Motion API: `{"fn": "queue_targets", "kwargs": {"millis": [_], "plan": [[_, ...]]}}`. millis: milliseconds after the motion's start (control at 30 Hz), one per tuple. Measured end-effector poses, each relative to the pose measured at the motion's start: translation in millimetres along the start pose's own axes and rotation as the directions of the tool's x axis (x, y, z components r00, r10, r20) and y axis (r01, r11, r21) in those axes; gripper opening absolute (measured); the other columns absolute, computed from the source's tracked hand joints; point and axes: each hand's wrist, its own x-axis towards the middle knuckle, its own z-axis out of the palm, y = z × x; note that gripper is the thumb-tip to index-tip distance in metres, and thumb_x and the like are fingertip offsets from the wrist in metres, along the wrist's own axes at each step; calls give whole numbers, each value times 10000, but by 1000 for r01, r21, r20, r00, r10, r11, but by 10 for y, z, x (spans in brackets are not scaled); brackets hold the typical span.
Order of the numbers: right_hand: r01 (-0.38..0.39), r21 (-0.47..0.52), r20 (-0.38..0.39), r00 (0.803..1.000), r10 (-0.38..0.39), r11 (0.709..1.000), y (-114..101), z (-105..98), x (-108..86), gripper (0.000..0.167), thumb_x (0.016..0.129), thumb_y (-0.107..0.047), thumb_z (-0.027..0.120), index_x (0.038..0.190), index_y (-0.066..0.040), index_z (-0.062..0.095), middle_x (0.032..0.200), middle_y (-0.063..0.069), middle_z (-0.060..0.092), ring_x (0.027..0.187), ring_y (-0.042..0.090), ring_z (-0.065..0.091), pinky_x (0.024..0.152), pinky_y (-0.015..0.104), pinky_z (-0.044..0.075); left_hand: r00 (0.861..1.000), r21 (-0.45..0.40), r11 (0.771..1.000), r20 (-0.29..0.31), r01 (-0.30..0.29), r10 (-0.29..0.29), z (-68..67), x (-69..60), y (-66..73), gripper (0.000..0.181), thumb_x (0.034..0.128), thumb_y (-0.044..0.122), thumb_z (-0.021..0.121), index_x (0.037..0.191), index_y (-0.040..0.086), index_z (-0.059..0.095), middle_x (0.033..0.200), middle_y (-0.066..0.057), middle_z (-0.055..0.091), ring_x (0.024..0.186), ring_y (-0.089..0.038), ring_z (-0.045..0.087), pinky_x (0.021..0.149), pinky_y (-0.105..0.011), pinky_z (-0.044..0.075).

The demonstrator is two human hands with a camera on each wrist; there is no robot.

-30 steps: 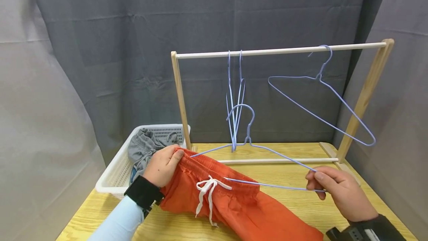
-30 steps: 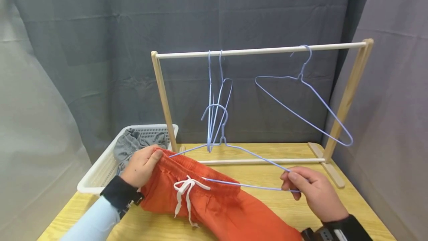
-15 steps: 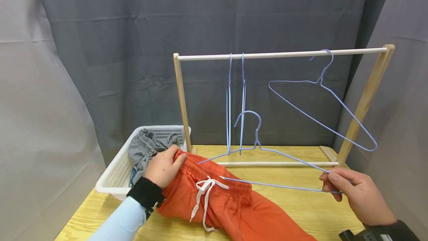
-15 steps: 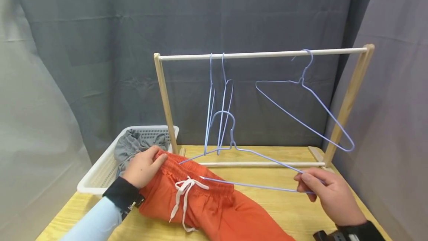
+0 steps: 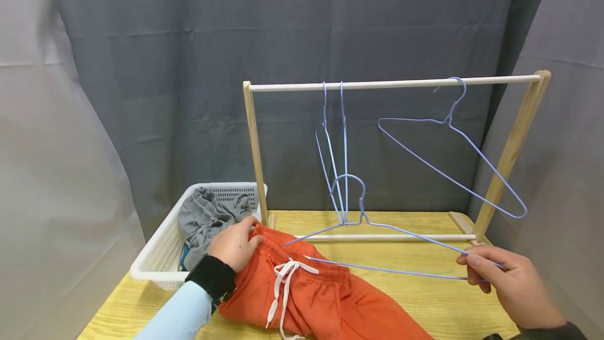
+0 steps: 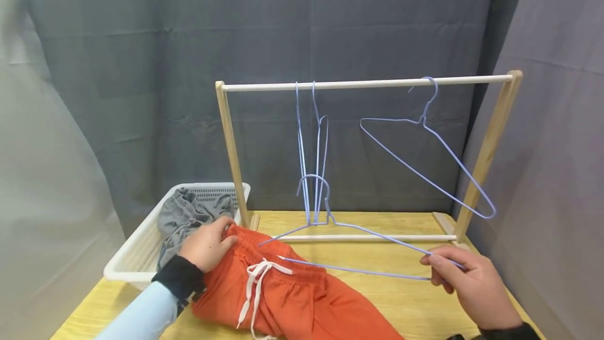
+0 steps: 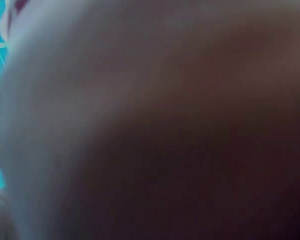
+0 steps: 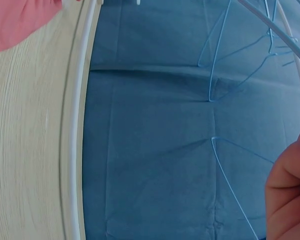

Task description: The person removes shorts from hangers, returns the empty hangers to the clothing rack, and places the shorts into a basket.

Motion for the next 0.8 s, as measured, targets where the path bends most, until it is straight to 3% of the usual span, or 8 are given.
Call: {"fn": "queue_targets", "kwargs": {"millis": [133, 367, 800], "plan": [[-13, -39, -26, 1000, 12, 999, -27, -26, -5, 252, 998, 124, 491, 964, -5, 705, 680, 34, 581, 594, 171, 529, 529, 315, 403, 1000, -26, 1000, -23, -9, 8, -2, 16, -47, 351, 906, 293, 738, 1226, 178, 652, 962, -1, 688, 839, -198, 640, 746, -469, 525], [-44, -113, -40, 998, 40, 993, -42, -34, -8, 250, 1008, 83, 498, 940, -33, 709, 670, 23, 567, 595, 174, 521, 538, 315, 408, 993, -34, 994, -55, -107, 105, -16, 4, -7, 446, 927, 333, 706, 1327, 147, 644, 1298, -71, 643, 1171, -292, 601, 977, -534, 481], [-54, -119, -61, 997, 47, 991, 41, -134, -85, 241, 1011, 95, 490, 973, -9, 704, 648, 15, 522, 588, 167, 495, 551, 316, 378, 986, -54, 987, -77, -151, 147, 4, -53, -46, 454, 933, 345, 703, 1329, 131, 641, 1314, -75, 628, 1201, -320, 573, 1005, -546, 449]]}}
